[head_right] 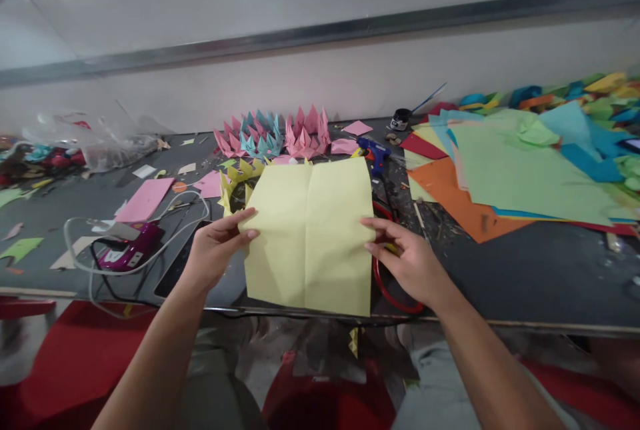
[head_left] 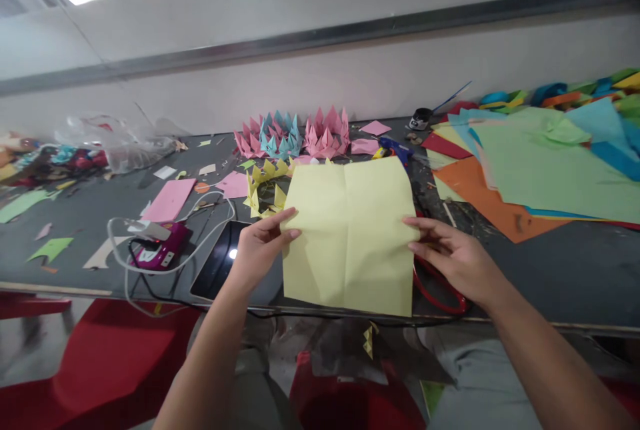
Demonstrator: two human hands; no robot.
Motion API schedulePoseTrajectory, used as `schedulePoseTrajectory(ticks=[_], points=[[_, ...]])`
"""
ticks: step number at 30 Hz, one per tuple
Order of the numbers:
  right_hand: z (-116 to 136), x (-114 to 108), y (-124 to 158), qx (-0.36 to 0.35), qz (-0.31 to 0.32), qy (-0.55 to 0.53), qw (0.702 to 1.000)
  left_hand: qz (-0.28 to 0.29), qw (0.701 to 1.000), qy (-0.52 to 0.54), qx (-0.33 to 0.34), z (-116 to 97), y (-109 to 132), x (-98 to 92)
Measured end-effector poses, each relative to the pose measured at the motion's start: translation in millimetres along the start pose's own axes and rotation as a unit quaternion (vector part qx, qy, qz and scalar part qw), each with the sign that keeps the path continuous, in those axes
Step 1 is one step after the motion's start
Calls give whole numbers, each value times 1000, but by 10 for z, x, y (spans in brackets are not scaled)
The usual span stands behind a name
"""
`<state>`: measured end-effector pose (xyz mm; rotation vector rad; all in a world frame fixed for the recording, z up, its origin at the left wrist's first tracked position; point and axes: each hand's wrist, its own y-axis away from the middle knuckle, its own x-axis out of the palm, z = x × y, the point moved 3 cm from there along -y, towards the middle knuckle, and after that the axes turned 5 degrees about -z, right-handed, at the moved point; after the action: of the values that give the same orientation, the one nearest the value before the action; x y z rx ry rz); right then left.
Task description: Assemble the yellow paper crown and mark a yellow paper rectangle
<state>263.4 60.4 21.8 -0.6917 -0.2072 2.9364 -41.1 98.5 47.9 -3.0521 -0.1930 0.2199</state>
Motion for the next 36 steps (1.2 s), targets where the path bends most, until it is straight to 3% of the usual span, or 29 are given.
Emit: schedulePoseTrajectory(ticks=[5,9,12,20,27,32,36], points=[[182,-89,25,-164,-149,119,968,-85,977,-91,172,-139,67,5],[319,-109,69,-264,-229,181,919,-116,916,-185,337,-268,157,24],[364,-89,74,-293,-235,187,908,-122,870,-252,406,-319,188,35],[341,-139,41,-286,-208,162,921,-39,850,-282,442,-340,137,35],[357,-170,35,-296,-217,151,918,-27,837,-314,447,-376,137,8],[393,-62,25,-295,-197,161,921,-65,809,-406,421,-369,254,154],[449,44,44,-316,-162,170,919,4,798,-412,440,-352,358,349]])
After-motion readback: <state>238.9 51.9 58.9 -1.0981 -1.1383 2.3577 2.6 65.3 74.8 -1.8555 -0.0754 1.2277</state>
